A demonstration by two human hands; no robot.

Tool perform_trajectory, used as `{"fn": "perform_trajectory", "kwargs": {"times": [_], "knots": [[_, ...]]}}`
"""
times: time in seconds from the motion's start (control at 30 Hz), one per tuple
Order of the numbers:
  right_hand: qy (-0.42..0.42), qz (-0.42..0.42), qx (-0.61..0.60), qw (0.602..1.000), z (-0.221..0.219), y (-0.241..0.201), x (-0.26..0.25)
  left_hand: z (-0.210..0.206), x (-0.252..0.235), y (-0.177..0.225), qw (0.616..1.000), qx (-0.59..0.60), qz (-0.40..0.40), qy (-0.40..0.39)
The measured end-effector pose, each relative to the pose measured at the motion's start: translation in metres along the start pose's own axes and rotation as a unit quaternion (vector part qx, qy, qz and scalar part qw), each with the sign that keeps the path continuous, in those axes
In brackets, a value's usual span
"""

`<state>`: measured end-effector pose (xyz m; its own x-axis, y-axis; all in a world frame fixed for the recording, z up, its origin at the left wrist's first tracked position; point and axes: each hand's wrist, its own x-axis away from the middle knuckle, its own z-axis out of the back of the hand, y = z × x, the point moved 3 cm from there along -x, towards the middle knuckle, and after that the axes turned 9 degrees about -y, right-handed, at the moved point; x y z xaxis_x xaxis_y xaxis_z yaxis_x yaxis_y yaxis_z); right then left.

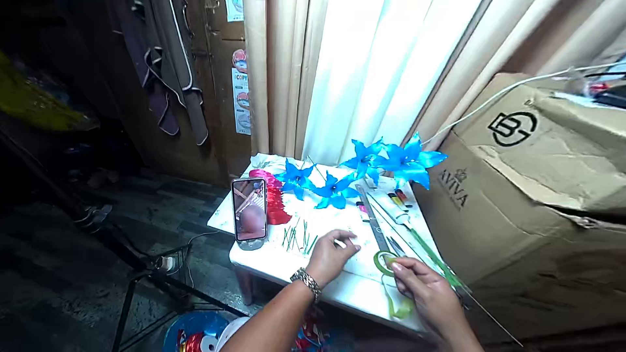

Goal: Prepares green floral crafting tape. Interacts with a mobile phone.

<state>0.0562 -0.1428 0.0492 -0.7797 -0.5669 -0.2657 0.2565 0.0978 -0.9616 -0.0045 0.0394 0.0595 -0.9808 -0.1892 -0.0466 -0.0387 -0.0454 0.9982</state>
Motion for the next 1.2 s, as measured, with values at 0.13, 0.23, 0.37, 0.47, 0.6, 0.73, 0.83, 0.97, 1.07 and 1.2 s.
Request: {"fn": "perform_trajectory", "kwargs": {"times": [0.13,0.23,0.37,0.47,0.6,0.73,0.83,0.97,1.07,1.2], "knots": [[0.041,0.003,-0.016,0.999,0.02,-0.005,-0.003,0.031,-0.008,-0.002,0.995,0.013,0.001,0.099],[0.079,-0.007,-0.042,0.996,0.036,-0.004,-0.005,0.049,-0.008,-0.009,0.99,0.006,-0.006,0.143],[0.106,-0.025,-0.053,0.993,0.047,-0.003,-0.008,0.059,-0.005,-0.014,0.987,-0.023,0.009,0.16],[0.108,-0.022,-0.062,0.992,0.048,-0.002,-0.01,0.061,-0.006,-0.018,0.982,-0.105,0.018,0.155],[0.111,-0.025,-0.062,0.992,0.048,0.002,-0.011,0.049,-0.011,-0.017,0.954,-0.29,0.069,0.041],[0.122,-0.03,-0.074,0.989,0.053,0.004,-0.01,0.024,-0.011,-0.021,0.897,-0.393,0.171,-0.112],[0.134,-0.036,-0.095,0.986,0.058,0.006,-0.01,0.009,-0.007,-0.018,0.855,-0.452,0.206,-0.15],[0.132,-0.041,-0.099,0.985,0.063,0.006,-0.008,-0.001,-0.005,-0.022,0.82,-0.509,0.222,-0.14],[0.106,-0.027,-0.109,0.988,0.061,0.005,-0.008,-0.005,-0.006,-0.024,0.808,-0.524,0.23,-0.14],[0.075,-0.018,-0.111,0.991,0.057,0.005,-0.008,-0.01,-0.008,-0.026,0.804,-0.53,0.228,-0.143]]}}
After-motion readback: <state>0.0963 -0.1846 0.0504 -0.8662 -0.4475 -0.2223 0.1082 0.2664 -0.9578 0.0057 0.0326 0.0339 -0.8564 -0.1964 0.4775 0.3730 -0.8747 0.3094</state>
